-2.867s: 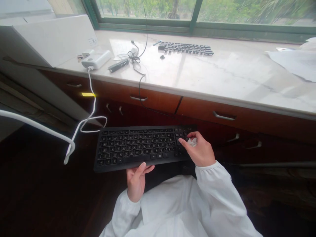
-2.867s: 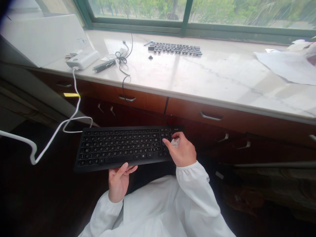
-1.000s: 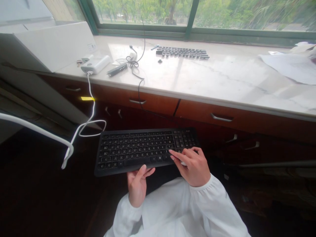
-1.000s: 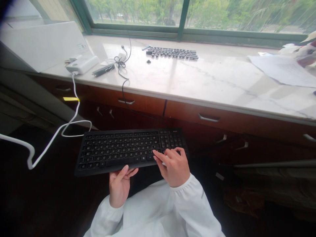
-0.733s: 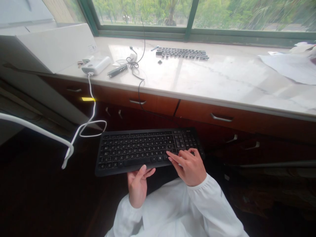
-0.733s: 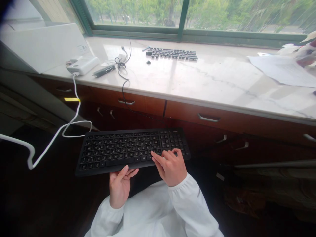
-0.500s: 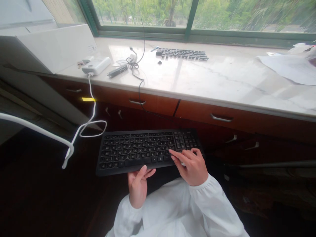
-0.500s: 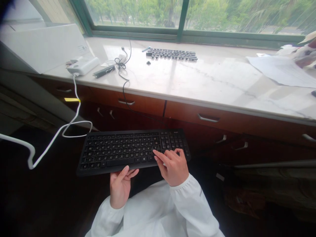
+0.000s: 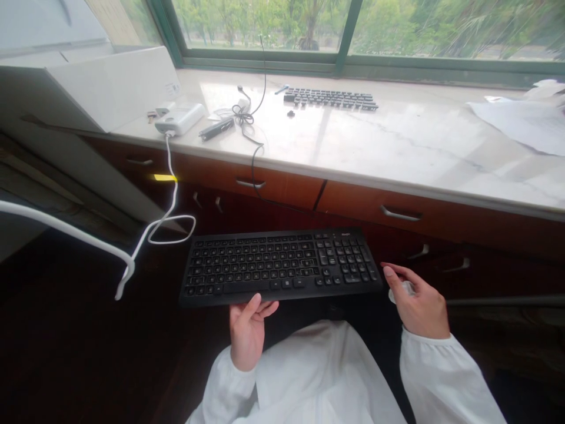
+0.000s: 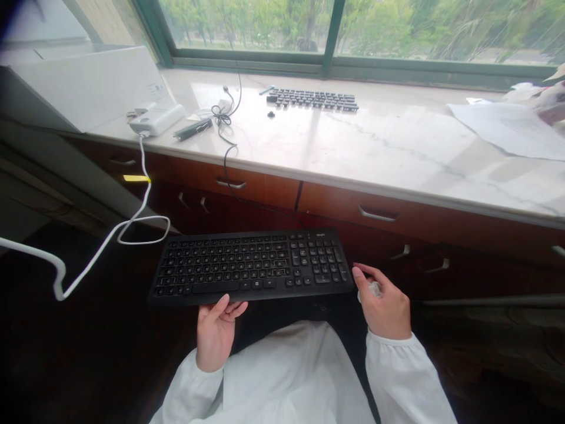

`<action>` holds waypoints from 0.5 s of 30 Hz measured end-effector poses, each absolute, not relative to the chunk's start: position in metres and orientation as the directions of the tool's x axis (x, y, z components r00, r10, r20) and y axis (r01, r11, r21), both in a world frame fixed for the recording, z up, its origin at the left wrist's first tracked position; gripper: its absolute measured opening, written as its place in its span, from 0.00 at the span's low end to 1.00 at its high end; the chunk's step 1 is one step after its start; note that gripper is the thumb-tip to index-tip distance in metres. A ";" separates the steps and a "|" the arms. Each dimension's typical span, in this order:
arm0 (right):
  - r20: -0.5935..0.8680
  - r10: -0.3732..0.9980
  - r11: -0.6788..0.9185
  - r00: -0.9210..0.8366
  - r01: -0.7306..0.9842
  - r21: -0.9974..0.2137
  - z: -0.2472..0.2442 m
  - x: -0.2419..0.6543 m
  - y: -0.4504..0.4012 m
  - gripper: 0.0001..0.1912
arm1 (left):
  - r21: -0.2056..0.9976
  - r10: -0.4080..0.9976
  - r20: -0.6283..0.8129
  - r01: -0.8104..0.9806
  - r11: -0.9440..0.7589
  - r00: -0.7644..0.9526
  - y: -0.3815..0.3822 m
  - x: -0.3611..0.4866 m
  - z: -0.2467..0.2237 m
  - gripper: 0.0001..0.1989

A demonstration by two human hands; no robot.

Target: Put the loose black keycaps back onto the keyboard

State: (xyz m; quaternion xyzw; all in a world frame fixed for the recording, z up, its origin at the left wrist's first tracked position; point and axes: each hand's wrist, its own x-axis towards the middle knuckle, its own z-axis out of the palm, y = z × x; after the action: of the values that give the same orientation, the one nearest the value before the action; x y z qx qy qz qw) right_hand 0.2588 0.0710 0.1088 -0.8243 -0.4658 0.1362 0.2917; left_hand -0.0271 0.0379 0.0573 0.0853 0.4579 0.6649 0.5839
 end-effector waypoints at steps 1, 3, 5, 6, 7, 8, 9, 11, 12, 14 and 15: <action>0.031 0.853 -0.395 0.520 0.684 -0.614 0.108 0.261 0.069 0.27 | 0.699 0.852 -0.427 -0.708 0.100 -0.301 0.038 -0.027 0.058 0.24; 0.013 0.863 -0.381 0.506 0.667 -0.640 0.105 0.262 0.066 0.27 | 0.685 0.851 -0.434 -0.721 0.101 -0.294 0.038 -0.027 0.060 0.23; 0.008 0.862 -0.368 0.507 0.637 -0.677 0.102 0.261 0.063 0.27 | 0.682 0.854 -0.434 -0.725 0.101 -0.289 0.038 -0.027 0.061 0.22; 0.005 0.858 -0.366 0.514 0.618 -0.696 0.101 0.261 0.061 0.27 | 0.683 0.856 -0.431 -0.724 0.101 -0.287 0.038 -0.027 0.062 0.22; -0.003 0.853 -0.367 0.522 0.597 -0.713 0.099 0.261 0.060 0.27 | 0.684 0.858 -0.427 -0.722 0.100 -0.285 0.038 -0.027 0.063 0.22; -0.014 0.847 -0.372 0.531 0.575 -0.729 0.098 0.262 0.060 0.27 | 0.688 0.861 -0.422 -0.719 0.099 -0.285 0.038 -0.027 0.064 0.22; -0.030 0.842 -0.380 0.539 0.552 -0.743 0.098 0.263 0.059 0.27 | 0.691 0.864 -0.417 -0.716 0.098 -0.284 0.038 -0.027 0.065 0.22; -0.069 0.835 -0.398 0.546 0.511 -0.762 0.097 0.267 0.058 0.28 | 0.699 0.868 -0.408 -0.708 0.100 -0.281 0.037 -0.027 0.066 0.22; -0.086 0.835 -0.404 0.544 0.498 -0.768 0.097 0.269 0.058 0.28 | 0.704 0.869 -0.405 -0.704 0.099 -0.283 0.037 -0.026 0.067 0.23; -0.098 0.833 -0.407 0.545 0.482 -0.776 0.097 0.271 0.056 0.28 | 0.710 0.870 -0.401 -0.697 0.098 -0.287 0.036 -0.025 0.068 0.23; -0.092 0.829 -0.405 0.551 0.478 -0.780 0.098 0.272 0.055 0.29 | 0.713 0.871 -0.399 -0.695 0.097 -0.288 0.036 -0.023 0.069 0.24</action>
State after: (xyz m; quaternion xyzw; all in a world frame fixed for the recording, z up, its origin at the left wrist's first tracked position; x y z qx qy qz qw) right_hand 0.2722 0.0555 0.0979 -0.8024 -0.4073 0.2418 0.3632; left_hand -0.0234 0.0359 0.0689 0.0979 0.4493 0.6648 0.5887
